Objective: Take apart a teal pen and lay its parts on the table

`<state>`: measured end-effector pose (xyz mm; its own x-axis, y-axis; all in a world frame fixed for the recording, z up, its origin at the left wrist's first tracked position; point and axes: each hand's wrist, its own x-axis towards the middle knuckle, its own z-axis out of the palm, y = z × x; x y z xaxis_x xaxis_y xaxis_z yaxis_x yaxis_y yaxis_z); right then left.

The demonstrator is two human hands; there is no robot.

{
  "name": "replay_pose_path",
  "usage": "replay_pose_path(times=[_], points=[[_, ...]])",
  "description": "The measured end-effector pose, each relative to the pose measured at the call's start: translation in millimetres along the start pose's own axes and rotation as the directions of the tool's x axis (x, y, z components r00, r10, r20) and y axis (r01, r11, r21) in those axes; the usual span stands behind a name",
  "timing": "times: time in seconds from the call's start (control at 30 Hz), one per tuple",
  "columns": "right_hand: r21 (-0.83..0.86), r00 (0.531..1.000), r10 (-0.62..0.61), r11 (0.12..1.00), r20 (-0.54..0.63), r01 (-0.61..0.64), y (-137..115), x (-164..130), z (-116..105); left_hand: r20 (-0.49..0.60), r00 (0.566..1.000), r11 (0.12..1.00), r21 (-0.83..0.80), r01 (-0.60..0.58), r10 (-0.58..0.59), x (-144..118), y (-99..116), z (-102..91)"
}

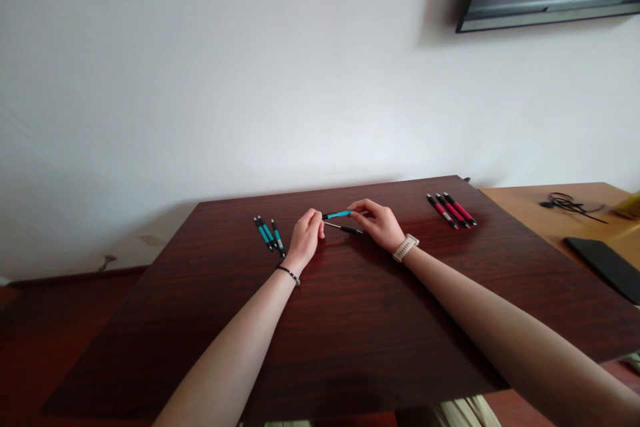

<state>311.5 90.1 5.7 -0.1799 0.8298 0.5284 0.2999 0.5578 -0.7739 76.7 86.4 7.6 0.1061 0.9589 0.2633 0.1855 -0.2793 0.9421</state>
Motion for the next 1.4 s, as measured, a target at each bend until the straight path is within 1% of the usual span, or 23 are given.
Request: replay_pose_path(times=[0.07,0.17,0.2,0.27,0.33,0.4,0.53,0.57,0.63,0.7,0.77,0.83,0.9,0.97,1.0,1.07,1.17,1.27,1.4], points=[[0.000,1.000,-0.001,1.000,0.005,0.001,-0.5,0.0,-0.2,-0.063,0.998,1.000,0.021,0.021,-0.020,1.6,-3.2,0.3],[0.010,1.000,0.016,1.000,-0.012,-0.016,-1.0,0.3,-1.1,-0.169,0.983,0.997,0.018,0.080,-0.076,4.8,-9.2,-1.5],[0.014,0.999,0.026,1.000,-0.023,-0.026,-1.1,0.4,-1.3,-0.191,0.979,0.996,0.031,0.082,-0.074,5.5,-10.4,-2.5],[0.024,0.998,0.043,0.999,-0.046,-0.042,-0.9,0.8,-1.4,-0.196,0.980,0.994,0.105,0.040,-0.019,5.6,-10.6,-4.5],[0.031,0.996,0.053,0.998,-0.066,-0.051,-0.4,1.2,-1.2,-0.142,0.988,0.976,0.214,-0.031,0.062,3.8,-7.8,-5.2],[0.030,0.994,0.062,0.998,-0.090,-0.059,0.9,1.9,-1.1,-0.050,0.993,0.947,0.309,-0.090,0.111,0.6,-3.7,-3.7],[0.045,0.983,0.106,0.994,-0.148,-0.100,8.0,3.6,-2.0,0.146,0.981,0.882,0.435,-0.181,0.130,-4.9,2.2,2.5],[0.056,0.980,0.118,0.992,-0.159,-0.110,10.5,4.0,-2.3,0.180,0.975,0.866,0.458,-0.201,0.132,-5.5,2.9,3.7],[0.078,0.976,0.138,0.989,-0.171,-0.126,15.9,4.7,-2.9,0.212,0.968,0.840,0.494,-0.227,0.137,-6.0,4.2,5.0],[0.101,0.972,0.156,0.985,-0.173,-0.141,20.6,5.2,-3.2,0.213,0.968,0.834,0.505,-0.224,0.131,-6.1,5.9,5.0],[0.121,0.970,0.174,0.981,-0.170,-0.155,24.0,5.3,-3.3,0.222,0.969,0.851,0.482,-0.209,0.113,-6.6,8.3,4.7],[0.135,0.968,0.186,0.977,-0.167,-0.165,25.5,5.2,-3.4,0.261,0.960,0.872,0.440,-0.214,0.104,-7.6,10.9,4.8],[0.139,0.966,0.196,0.975,-0.167,-0.173,25.6,5.2,-3.5,0.312,0.943,0.883,0.403,-0.242,0.116,-8.8,12.6,5.3],[0.148,0.964,0.205,0.972,-0.169,-0.181,25.2,5.4,-3.6,0.341,0.930,0.884,0.384,-0.268,0.134,-9.4,12.8,5.9],[0.156,0.963,0.210,0.971,-0.171,-0.183,25.2,5.6,-3.7,0.341,0.930,0.882,0.384,-0.273,0.140,-9.4,12.2,6.1],[0.184,0.959,0.223,0.964,-0.176,-0.191,25.5,6.1,-3.8,0.306,0.941,0.873,0.408,-0.267,0.145,-8.7,9.6,6.0],[0.237,0.946,0.268,0.946,-0.182,-0.222,26.6,6.5,-4.0,0.197,0.966,0.835,0.491,-0.247,0.169,-6.8,4.1,4.9],[0.261,0.936,0.304,0.932,-0.180,-0.252,26.6,6.5,-3.9,0.116,0.971,0.765,0.600,-0.235,0.207,-5.6,-0.2,3.3],[0.265,0.934,0.313,0.928,-0.173,-0.262,24.8,6.5,-3.8,0.103,0.966,0.660,0.713,-0.237,0.236,-5.0,-3.7,0.2]])
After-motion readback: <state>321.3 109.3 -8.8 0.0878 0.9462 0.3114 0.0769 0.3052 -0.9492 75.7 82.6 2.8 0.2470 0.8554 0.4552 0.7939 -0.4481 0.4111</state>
